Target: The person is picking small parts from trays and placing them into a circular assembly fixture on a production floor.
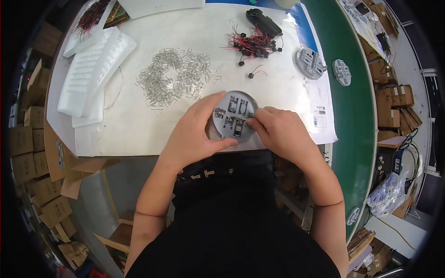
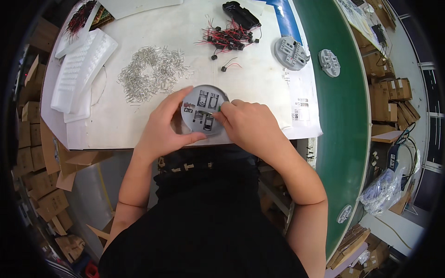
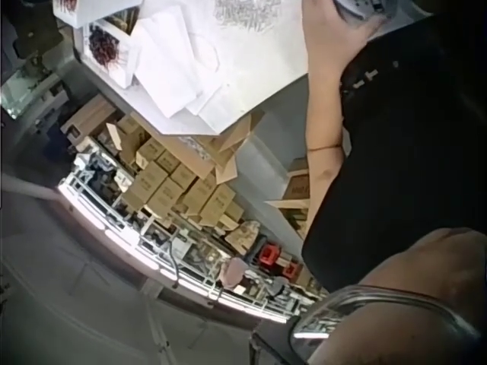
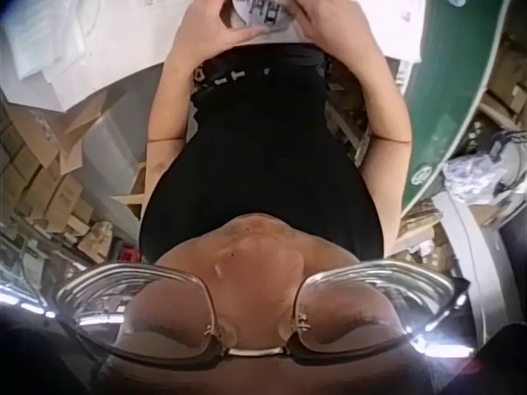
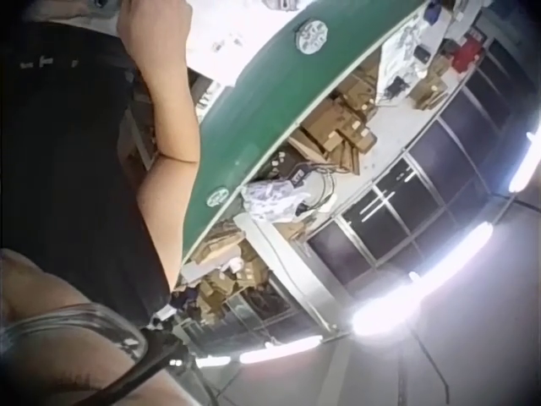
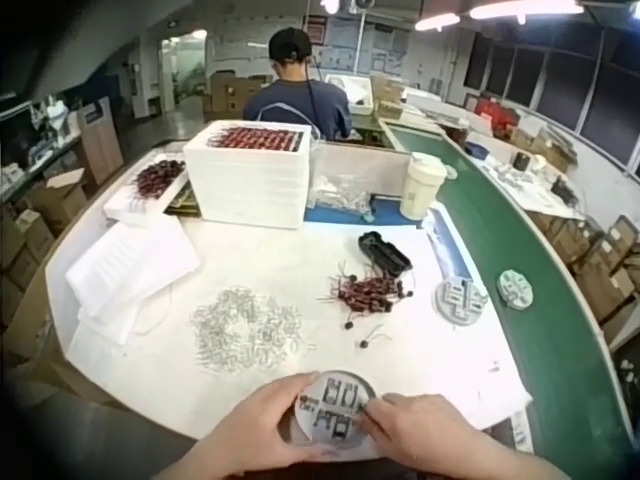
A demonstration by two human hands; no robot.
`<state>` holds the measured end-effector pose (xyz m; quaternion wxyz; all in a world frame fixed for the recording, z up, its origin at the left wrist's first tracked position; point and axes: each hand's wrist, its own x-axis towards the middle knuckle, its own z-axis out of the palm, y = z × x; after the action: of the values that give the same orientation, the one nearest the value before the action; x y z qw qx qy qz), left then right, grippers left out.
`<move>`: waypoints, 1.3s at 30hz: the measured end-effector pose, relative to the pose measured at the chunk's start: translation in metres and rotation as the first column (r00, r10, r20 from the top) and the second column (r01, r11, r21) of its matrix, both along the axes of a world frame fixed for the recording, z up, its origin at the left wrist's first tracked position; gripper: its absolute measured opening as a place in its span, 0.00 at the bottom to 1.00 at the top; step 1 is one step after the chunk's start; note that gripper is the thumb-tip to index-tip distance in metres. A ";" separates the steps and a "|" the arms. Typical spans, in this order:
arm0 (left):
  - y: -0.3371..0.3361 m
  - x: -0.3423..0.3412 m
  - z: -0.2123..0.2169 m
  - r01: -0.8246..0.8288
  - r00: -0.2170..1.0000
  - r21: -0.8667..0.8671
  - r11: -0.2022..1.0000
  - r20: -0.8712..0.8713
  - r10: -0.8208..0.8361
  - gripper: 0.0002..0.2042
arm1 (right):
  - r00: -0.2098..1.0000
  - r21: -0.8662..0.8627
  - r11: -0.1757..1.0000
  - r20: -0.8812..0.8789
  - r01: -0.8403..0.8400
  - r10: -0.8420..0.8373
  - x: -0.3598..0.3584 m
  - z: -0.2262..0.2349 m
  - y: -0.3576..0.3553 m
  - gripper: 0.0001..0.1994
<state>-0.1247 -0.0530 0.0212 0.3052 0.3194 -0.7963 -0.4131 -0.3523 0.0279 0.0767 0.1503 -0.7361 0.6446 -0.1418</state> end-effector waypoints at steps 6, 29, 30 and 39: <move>-0.005 0.004 -0.003 -0.015 0.993 0.073 0.997 0.115 0.006 0.52 | 0.997 0.164 0.985 -0.072 0.046 -0.034 0.015 -0.001 -0.008 0.16; -0.001 0.000 -0.010 -0.006 1.000 0.066 0.998 0.029 0.004 0.50 | 0.996 0.264 0.965 -0.091 0.010 0.014 0.030 0.012 -0.020 0.12; -0.001 0.000 -0.011 -0.005 1.000 0.065 0.998 0.029 0.003 0.50 | 0.996 0.263 0.965 -0.091 0.011 0.014 0.031 0.016 -0.021 0.12; 0.000 0.000 -0.012 -0.031 0.999 0.045 0.999 -0.014 0.031 0.49 | 0.997 0.152 0.988 -0.080 -0.001 0.013 0.036 0.018 -0.019 0.16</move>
<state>-0.1250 -0.0527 0.0089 0.3102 0.3354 -0.7795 -0.4285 -0.3164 0.0091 0.0942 0.1803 -0.7299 0.6564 -0.0617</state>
